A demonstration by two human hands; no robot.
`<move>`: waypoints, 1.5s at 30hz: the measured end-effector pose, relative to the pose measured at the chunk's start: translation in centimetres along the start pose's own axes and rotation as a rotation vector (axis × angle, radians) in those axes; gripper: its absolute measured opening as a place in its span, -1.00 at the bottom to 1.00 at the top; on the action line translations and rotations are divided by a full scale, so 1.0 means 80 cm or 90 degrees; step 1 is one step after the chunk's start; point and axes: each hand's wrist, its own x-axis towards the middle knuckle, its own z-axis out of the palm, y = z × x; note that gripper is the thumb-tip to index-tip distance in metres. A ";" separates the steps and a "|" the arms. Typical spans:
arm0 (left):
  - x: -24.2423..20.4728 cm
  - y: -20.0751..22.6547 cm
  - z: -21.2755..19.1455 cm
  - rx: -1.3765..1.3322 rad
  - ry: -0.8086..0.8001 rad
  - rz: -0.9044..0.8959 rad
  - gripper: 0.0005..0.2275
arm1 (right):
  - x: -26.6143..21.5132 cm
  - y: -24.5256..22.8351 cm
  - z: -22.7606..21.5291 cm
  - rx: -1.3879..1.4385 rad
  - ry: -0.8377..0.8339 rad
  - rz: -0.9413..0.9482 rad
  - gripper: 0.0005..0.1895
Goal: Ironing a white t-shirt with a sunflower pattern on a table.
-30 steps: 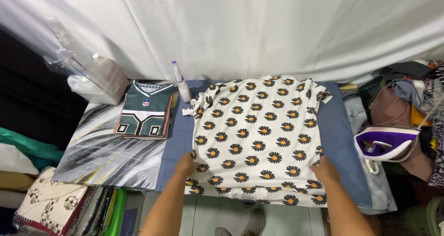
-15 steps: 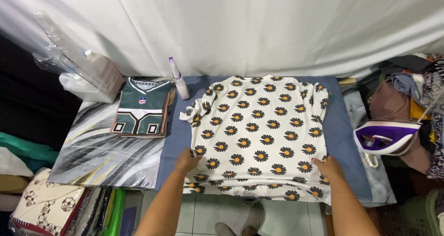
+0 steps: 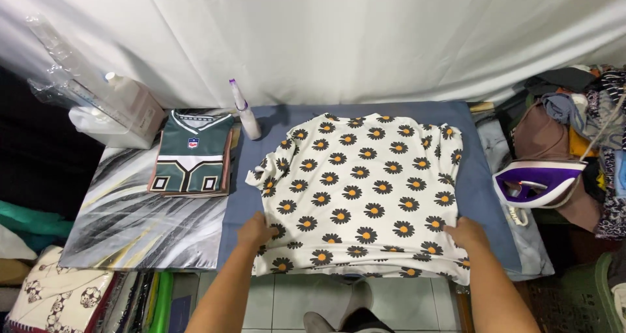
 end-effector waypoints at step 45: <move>0.178 0.441 -0.058 0.118 -0.016 0.451 -0.64 | 0.329 -0.213 -0.194 -0.222 -0.191 -0.280 -0.20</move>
